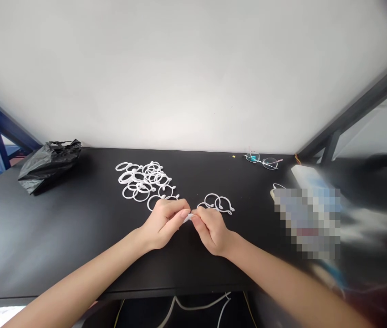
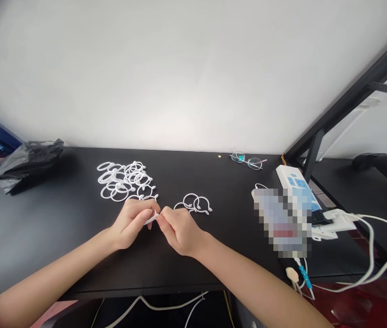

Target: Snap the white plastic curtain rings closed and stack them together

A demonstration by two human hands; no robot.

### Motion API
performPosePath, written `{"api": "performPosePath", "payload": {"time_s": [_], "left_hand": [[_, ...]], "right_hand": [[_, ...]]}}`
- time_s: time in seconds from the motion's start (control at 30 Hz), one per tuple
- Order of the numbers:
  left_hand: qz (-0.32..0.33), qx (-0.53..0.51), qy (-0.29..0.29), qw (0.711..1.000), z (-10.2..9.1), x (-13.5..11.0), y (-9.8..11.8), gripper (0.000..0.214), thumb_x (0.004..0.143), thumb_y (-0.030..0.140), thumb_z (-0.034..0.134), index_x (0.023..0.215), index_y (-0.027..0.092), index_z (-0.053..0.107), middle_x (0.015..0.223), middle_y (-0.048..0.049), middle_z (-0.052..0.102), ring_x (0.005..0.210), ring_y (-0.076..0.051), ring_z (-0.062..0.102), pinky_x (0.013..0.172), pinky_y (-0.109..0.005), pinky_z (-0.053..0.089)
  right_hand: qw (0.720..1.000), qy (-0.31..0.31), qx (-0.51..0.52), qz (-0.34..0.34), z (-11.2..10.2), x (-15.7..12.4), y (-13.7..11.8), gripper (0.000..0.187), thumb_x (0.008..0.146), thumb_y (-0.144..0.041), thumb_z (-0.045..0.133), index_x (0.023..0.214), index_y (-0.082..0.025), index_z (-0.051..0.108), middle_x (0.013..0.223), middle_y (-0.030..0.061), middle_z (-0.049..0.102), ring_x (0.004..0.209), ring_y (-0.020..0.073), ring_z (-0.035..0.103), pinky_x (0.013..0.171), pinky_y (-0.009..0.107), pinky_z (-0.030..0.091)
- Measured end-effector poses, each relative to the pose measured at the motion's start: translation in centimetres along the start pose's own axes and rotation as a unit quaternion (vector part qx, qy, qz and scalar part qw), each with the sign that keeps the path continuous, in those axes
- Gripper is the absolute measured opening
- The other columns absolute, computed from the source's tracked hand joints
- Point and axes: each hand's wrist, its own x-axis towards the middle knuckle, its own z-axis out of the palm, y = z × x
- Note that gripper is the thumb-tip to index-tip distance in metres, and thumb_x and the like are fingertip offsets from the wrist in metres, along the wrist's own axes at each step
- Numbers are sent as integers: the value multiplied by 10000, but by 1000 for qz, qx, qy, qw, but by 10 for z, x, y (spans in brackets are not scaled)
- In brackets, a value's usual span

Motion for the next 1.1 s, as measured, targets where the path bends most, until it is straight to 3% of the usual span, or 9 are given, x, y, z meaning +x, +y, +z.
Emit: {"api": "performPosePath", "payload": {"time_s": [0.17,0.27,0.33,0.4,0.5,0.67,0.77,0.9,1.1], "left_hand": [[-12,149,24,988,-26,10,-12,495,895,654,476,782,183,578,505,71,373,446,-99,364,489,-235,318],[-1,285,73,956,-47,16,-27,455,800,631,645,741,184,583,611,12,521,574,-145,482,565,-266,369],[30,339,73,938,-57,18,-37,417,785,598,688,757,190,609,730,-37,605,726,-200,536,707,-329,424],[44,369,65,926,-61,18,-46,379,794,571,702,826,198,646,824,-58,630,822,-232,543,809,-384,427],[41,391,52,918,-61,16,-54,368,805,554,705,900,200,673,884,-68,616,870,-247,537,842,-407,425],[40,395,49,917,-60,14,-58,402,810,556,704,973,190,678,902,-66,602,868,-238,532,827,-405,437],[42,387,59,919,-61,13,-57,375,836,515,697,1000,180,670,903,-64,605,885,-238,540,845,-410,442],[47,383,68,920,-59,13,-54,260,911,431,633,993,186,665,933,-71,624,917,-240,551,851,-410,442],[114,363,105,919,-50,15,-43,133,946,289,591,915,181,663,888,-68,642,829,-207,554,790,-381,456]], "right_hand": [[998,66,-5,10,-8,1,-1,298,997,-359,404,730,-235,447,556,-47,379,448,108,336,474,267,275],[992,123,6,8,-13,0,1,246,1002,-380,401,843,-235,521,546,-54,396,439,112,345,463,262,283],[991,134,4,5,-16,-1,3,232,1004,-381,405,902,-237,555,528,-61,400,428,113,349,468,264,302],[989,145,-8,8,-18,0,5,217,1001,-370,422,919,-240,575,509,-66,399,418,112,355,470,264,311],[986,152,-58,18,-24,5,8,185,985,-320,473,855,-243,579,510,-63,418,430,108,377,481,261,326],[985,33,-156,63,-44,16,7,141,932,-273,562,803,-223,584,600,-35,523,521,109,456,542,255,387],[976,-44,-195,84,-56,21,4,48,874,-183,586,838,-209,605,773,8,625,710,147,555,659,278,449],[959,-147,-211,119,-65,22,-1,95,831,-136,626,882,-215,615,895,22,664,886,193,565,741,312,476],[948,-168,-242,119,-59,21,5,108,905,-123,590,841,-194,639,874,49,674,925,227,545,808,368,476]]}}
